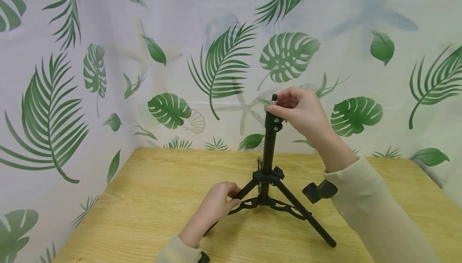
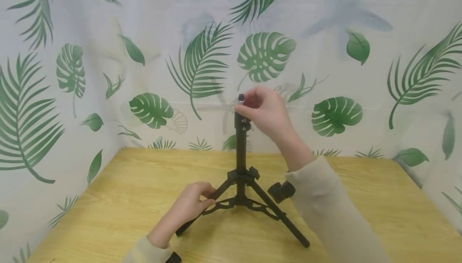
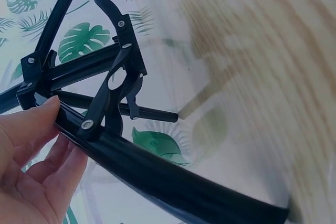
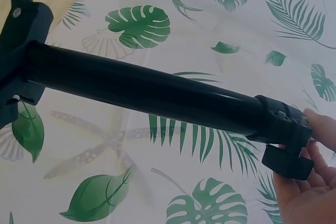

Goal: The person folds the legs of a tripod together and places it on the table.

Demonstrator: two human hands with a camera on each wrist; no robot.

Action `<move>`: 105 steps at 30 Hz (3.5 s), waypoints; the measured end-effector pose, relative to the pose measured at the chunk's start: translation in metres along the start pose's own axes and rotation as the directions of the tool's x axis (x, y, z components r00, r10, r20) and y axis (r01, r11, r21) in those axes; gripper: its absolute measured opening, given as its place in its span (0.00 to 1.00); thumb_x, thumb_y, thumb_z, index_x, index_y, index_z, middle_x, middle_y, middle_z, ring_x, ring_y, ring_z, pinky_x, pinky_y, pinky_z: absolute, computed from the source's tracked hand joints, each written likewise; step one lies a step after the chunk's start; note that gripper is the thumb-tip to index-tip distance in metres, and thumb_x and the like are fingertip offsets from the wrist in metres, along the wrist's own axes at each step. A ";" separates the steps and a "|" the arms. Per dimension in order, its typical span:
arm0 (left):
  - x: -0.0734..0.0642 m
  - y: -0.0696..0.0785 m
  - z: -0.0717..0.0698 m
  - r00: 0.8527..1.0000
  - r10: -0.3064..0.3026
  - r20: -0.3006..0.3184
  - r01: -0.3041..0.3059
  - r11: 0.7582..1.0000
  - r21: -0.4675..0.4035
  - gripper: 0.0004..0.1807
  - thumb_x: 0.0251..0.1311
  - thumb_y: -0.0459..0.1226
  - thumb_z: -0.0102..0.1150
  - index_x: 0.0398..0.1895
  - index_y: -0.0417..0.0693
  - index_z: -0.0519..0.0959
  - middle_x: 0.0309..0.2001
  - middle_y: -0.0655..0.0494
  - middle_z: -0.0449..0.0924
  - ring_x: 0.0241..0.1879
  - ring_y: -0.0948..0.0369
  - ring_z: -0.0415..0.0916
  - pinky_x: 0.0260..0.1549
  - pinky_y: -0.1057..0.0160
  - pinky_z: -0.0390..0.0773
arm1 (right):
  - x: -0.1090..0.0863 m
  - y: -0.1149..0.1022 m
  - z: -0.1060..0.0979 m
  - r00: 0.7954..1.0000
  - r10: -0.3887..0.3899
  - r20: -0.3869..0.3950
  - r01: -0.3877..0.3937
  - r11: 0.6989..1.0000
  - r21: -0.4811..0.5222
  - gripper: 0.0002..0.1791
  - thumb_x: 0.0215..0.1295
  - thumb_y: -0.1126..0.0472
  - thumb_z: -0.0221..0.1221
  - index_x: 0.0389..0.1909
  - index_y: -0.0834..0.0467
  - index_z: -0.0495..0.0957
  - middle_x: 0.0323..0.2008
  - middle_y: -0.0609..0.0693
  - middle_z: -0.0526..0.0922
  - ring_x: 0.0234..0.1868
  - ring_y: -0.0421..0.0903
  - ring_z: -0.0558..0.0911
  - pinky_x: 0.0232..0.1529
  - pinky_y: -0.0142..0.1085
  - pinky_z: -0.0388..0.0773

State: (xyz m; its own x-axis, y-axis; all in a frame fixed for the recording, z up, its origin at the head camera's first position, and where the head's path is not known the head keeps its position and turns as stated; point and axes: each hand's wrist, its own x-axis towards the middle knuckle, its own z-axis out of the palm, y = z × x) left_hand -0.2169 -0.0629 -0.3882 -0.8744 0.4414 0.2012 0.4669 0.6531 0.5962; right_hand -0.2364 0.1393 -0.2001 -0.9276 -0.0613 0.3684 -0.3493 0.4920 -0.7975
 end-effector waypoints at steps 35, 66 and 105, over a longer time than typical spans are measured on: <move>-0.002 0.004 0.000 1.000 0.001 -0.021 -0.001 1.000 -0.026 0.07 0.49 0.30 0.62 0.34 0.43 0.78 0.31 0.56 0.78 0.33 0.61 0.75 0.30 0.66 0.75 | -0.006 0.010 0.004 0.999 -0.033 0.017 0.034 0.995 -0.093 0.14 0.57 0.60 0.59 0.37 0.66 0.72 0.33 0.57 0.77 0.33 0.45 0.76 0.33 0.32 0.72; -0.002 0.005 0.004 0.998 0.021 -0.054 -0.026 0.996 -0.091 0.07 0.51 0.30 0.60 0.35 0.43 0.77 0.32 0.55 0.76 0.35 0.61 0.75 0.27 0.73 0.75 | -0.014 0.017 0.007 0.998 -0.067 -0.014 0.065 0.992 -0.110 0.14 0.56 0.59 0.60 0.37 0.66 0.73 0.33 0.56 0.77 0.32 0.46 0.76 0.31 0.32 0.72; 0.002 0.012 0.014 0.937 0.155 -0.313 -0.200 0.973 -0.115 0.08 0.47 0.26 0.61 0.33 0.37 0.77 0.31 0.50 0.76 0.32 0.58 0.75 0.26 0.76 0.74 | -0.015 0.023 0.012 0.999 -0.046 -0.013 0.044 0.993 -0.108 0.12 0.56 0.62 0.60 0.37 0.66 0.73 0.33 0.56 0.78 0.33 0.46 0.78 0.33 0.35 0.75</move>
State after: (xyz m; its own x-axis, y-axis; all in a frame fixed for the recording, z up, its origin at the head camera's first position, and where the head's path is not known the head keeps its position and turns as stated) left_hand -0.2117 -0.0456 -0.3915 -0.7880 0.3227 0.5244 0.6139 0.4768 0.6291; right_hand -0.2323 0.1411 -0.2295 -0.9089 -0.0720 0.4108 -0.3733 0.5796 -0.7244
